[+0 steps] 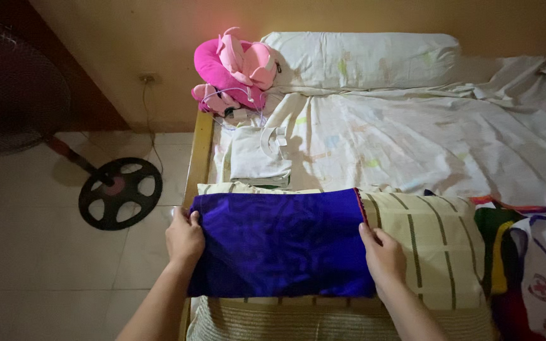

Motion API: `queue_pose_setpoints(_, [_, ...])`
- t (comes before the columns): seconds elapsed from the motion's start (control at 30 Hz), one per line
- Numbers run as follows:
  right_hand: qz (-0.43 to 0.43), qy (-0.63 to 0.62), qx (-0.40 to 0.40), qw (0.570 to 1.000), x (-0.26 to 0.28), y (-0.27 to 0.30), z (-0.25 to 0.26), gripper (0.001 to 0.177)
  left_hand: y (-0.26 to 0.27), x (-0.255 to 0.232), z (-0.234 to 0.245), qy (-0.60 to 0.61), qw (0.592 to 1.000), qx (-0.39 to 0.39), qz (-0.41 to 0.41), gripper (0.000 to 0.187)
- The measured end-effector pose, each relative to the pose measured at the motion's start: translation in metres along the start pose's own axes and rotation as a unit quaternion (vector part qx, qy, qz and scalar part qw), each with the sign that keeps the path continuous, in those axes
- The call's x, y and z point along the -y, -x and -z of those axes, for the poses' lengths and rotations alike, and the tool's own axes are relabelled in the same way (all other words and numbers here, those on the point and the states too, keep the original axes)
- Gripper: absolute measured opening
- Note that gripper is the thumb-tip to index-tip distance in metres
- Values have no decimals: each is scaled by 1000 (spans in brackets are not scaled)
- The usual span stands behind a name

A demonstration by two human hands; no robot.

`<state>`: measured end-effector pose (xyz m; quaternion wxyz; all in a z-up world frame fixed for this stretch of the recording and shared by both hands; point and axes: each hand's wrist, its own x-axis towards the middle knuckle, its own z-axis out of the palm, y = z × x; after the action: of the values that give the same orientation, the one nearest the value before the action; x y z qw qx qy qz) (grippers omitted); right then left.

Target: The person folds a white t-shirt and a blue t-shirt on a bed, smoothing and aligning each garment before folding it into a compact rectangle. The folded shirts are placed on the bed surface.

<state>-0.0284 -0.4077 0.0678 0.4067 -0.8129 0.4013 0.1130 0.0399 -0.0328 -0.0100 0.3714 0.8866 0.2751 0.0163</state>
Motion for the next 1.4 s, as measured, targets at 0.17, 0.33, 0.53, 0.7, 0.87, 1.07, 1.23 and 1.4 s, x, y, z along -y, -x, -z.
queue_pose_setpoints(0.17, [35, -18, -20, 999, -6, -5, -3, 50, 26, -27, 10, -45, 998, -43, -31, 38])
queue_pose_setpoints(0.33, [108, -109, 18, 988, -16, -13, -7, 43, 74, -62, 0, -64, 963, -99, -241, 55])
queue_pose_setpoints(0.53, [95, -55, 68, 992, -23, -17, -11, 43, 154, -97, -44, -64, 947, -40, -312, 72])
queue_pose_setpoints(0.7, [132, -38, 32, 990, -28, -21, -13, 41, 201, -106, -78, -88, 957, -35, -275, 83])
queue_pose_setpoints(0.87, [221, -146, 22, 964, -29, -23, -4, 33, 212, -113, -100, -106, 965, -21, -238, 88])
queue_pose_setpoints(1.07, [186, -106, -11, 977, -41, -37, 34, 34, 236, -140, -126, -100, 970, -2, -223, 90])
queue_pose_setpoints(1.23, [238, -159, -20, 958, -64, -65, 75, 36, 267, -171, -153, -78, 972, 34, -219, 91])
queue_pose_setpoints(1.4, [243, -161, -33, 956, -88, -84, 119, 37, 299, -198, -186, -68, 971, 51, -223, 90])
